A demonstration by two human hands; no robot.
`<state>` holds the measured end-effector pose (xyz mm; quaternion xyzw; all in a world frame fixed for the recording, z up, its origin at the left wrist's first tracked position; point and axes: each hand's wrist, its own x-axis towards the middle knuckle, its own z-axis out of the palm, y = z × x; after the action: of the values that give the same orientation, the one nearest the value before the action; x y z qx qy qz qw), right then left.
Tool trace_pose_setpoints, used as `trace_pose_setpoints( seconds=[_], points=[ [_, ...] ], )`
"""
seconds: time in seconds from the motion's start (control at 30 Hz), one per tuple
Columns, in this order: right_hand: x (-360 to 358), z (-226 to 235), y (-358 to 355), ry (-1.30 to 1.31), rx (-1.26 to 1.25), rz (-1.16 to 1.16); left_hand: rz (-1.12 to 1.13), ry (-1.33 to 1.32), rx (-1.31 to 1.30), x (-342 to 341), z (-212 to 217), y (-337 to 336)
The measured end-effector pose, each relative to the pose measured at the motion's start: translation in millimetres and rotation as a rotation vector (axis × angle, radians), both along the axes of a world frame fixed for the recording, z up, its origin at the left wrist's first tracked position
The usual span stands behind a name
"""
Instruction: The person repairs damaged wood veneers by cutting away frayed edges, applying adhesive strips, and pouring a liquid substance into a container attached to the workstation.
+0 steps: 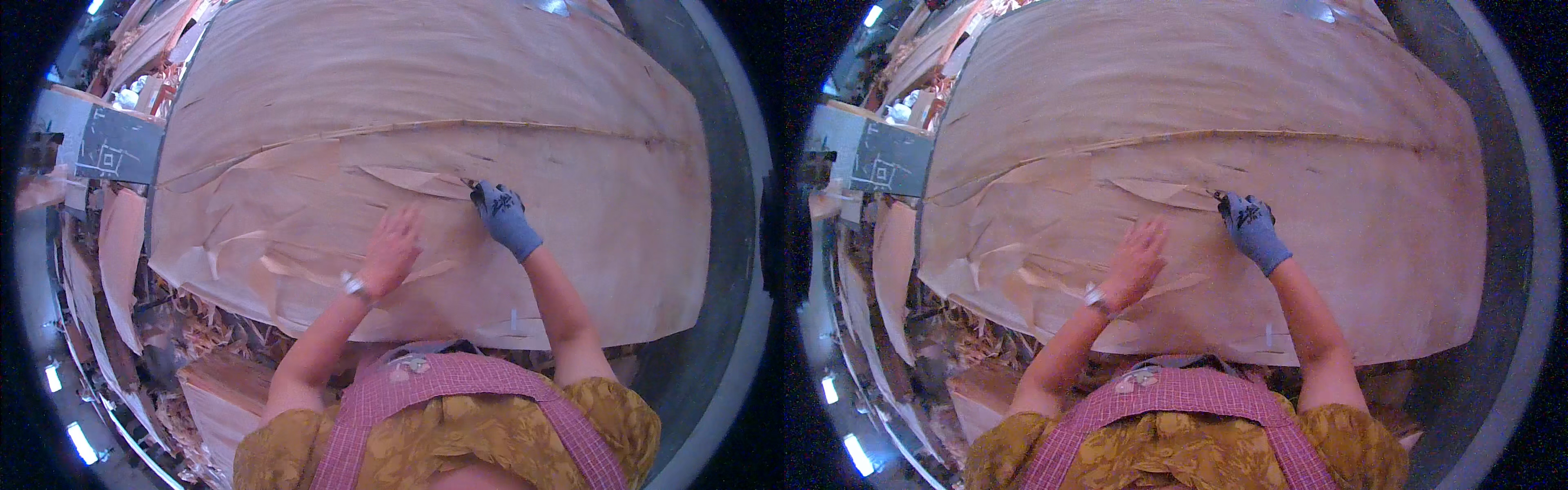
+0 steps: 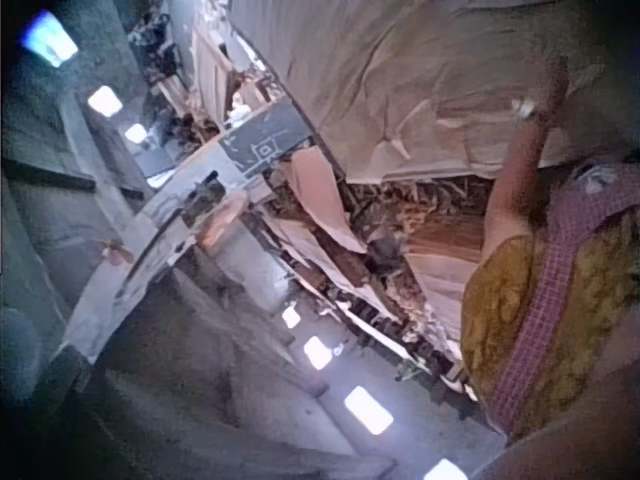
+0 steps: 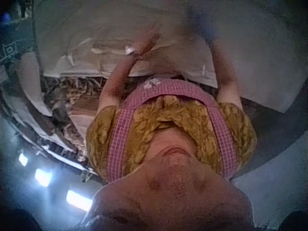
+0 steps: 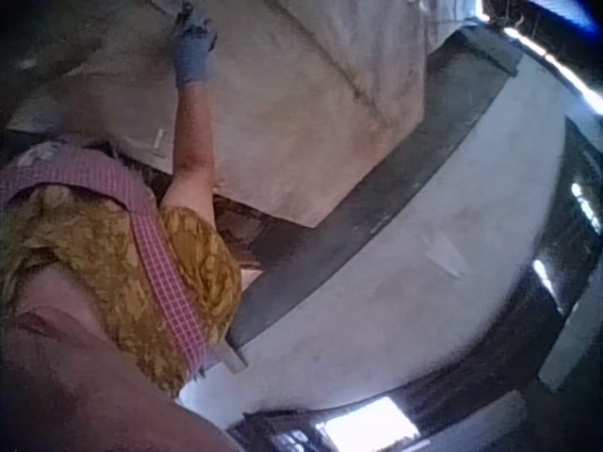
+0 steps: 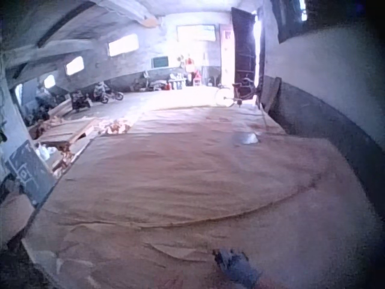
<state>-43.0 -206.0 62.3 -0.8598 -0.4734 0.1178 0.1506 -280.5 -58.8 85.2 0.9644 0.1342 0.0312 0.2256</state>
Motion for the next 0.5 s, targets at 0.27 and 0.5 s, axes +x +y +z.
trace_pose_setpoints(
  seconds=[0.27, 0.5],
  points=[
    [16.5, -29.3, -4.6, 0.095, 0.042, -0.007, -0.007, 0.093, 0.121, 68.8, -47.0, 4.1],
    [-34.7, 6.3, 7.9, 0.62, 0.53, 0.091, -0.005, 0.246, 0.145, 83.4, -48.6, -2.8]
  ],
)
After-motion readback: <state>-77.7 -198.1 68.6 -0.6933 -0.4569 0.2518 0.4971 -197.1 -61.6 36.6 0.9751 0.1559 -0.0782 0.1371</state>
